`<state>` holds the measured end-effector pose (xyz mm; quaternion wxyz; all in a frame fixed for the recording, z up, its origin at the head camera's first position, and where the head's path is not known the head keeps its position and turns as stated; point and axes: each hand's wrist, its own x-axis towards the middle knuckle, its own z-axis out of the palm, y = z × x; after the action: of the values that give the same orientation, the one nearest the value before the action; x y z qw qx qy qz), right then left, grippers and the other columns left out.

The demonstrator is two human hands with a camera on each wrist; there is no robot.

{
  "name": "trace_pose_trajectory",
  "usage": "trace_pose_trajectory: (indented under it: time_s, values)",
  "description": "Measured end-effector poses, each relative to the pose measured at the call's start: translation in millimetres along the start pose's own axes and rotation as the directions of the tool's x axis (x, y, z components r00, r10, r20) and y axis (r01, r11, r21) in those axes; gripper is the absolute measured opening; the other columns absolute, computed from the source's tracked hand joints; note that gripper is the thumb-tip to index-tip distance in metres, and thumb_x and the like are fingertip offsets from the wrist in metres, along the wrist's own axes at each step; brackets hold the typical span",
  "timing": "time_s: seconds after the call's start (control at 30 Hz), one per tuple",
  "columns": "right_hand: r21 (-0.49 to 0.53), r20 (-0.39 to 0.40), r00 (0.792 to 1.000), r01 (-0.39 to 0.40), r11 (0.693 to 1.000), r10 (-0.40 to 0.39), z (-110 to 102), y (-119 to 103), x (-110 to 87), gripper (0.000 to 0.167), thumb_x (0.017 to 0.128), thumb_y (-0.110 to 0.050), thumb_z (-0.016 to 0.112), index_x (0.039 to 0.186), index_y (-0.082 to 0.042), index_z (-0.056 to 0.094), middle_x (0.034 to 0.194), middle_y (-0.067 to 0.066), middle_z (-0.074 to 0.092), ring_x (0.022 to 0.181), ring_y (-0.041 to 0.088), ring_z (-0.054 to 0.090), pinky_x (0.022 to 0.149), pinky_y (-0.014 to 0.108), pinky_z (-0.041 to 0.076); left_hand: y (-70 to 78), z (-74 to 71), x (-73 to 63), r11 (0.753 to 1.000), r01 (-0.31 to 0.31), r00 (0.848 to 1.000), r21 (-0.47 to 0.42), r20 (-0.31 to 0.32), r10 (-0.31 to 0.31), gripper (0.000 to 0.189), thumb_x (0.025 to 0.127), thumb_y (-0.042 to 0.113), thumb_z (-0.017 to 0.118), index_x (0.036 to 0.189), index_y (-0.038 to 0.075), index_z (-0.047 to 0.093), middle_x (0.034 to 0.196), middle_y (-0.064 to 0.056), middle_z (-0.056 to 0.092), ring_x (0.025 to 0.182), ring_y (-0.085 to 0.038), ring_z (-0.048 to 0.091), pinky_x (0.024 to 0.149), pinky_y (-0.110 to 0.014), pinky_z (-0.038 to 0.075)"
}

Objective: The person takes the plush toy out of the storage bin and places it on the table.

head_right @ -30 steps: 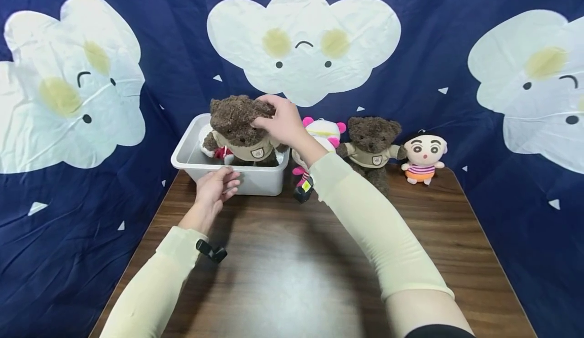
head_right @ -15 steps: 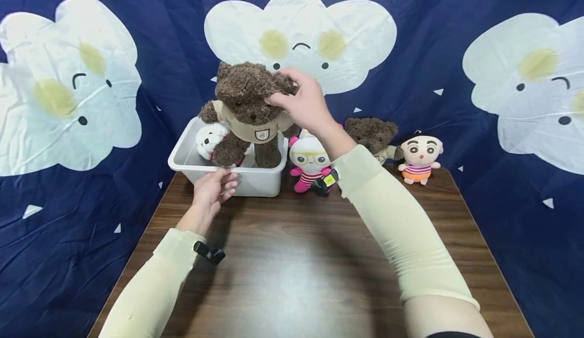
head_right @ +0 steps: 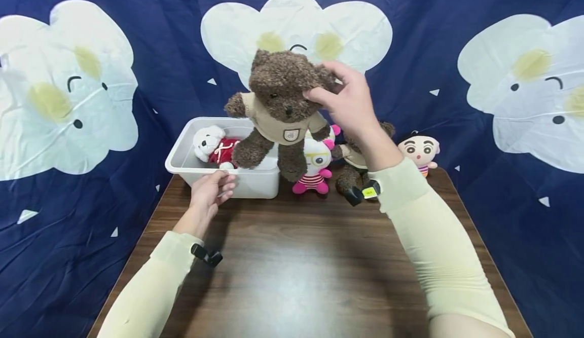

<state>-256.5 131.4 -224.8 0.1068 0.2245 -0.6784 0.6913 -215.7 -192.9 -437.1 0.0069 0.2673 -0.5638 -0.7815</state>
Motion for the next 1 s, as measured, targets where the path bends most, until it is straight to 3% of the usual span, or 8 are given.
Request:
trace_pose_trajectory:
  time_s: [0.3,0.5,0.73,0.93,1.0]
  values:
    - [-0.154,-0.132,0.991,-0.049,0.987,0.028,-58,17,-26.9,0.035,0.084,0.006,0.073,0.114,-0.011,0.073,0.102,0.002,0.066,0.070,0.008,0.069,0.058,0.021,0.060,1.4,-1.9,1.4,1.000,0.006,1.000,0.013,0.002,-0.006,0.017,0.097,0.019,0.067,0.110,0.010,0.059,0.075,0.006,0.077,0.060,-0.006,0.070,0.055,-0.020,0.060]
    - [-0.228,-0.200,0.977,-0.114,0.967,0.068,-93,31,-47.4,0.036,0.085,0.004,0.074,0.117,-0.012,0.072,0.096,-0.003,0.069,0.071,0.004,0.068,0.058,0.018,0.059,-0.6,-0.2,1.0,1.000,0.008,1.000,0.011,0.003,-0.008,0.017,0.096,0.018,0.067,0.110,0.010,0.060,0.074,0.006,0.077,0.059,-0.006,0.070,0.054,-0.019,0.060]
    - [-0.277,-0.224,0.967,-0.185,0.943,0.124,-127,51,-73.9,0.035,0.089,0.003,0.073,0.120,-0.013,0.071,0.101,-0.008,0.071,0.080,0.001,0.070,0.058,0.015,0.058,-0.9,-0.1,1.6,1.000,-0.003,1.000,0.024,0.005,0.003,0.017,0.097,0.020,0.067,0.109,0.010,0.060,0.075,0.006,0.077,0.059,-0.006,0.069,0.055,-0.019,0.060]
    - [-0.198,-0.225,0.958,-0.226,0.954,0.180,-151,73,-91.7,0.037,0.088,0.011,0.068,0.118,-0.010,0.071,0.094,-0.010,0.072,0.080,0.001,0.072,0.062,0.019,0.062,-0.6,0.3,1.9,0.999,-0.002,1.000,0.039,-0.002,0.002,0.018,0.097,0.021,0.067,0.109,0.010,0.060,0.074,0.007,0.077,0.060,-0.005,0.070,0.056,-0.019,0.060]
    - [-0.274,-0.220,0.960,-0.228,0.934,0.170,-159,81,-95.1,0.038,0.088,0.011,0.069,0.120,-0.010,0.071,0.093,-0.015,0.071,0.077,-0.002,0.071,0.062,0.016,0.061,-0.1,0.0,1.7,0.999,0.002,1.000,0.042,-0.006,-0.001,0.018,0.097,0.021,0.067,0.109,0.009,0.061,0.074,0.007,0.077,0.061,-0.005,0.070,0.057,-0.019,0.061]
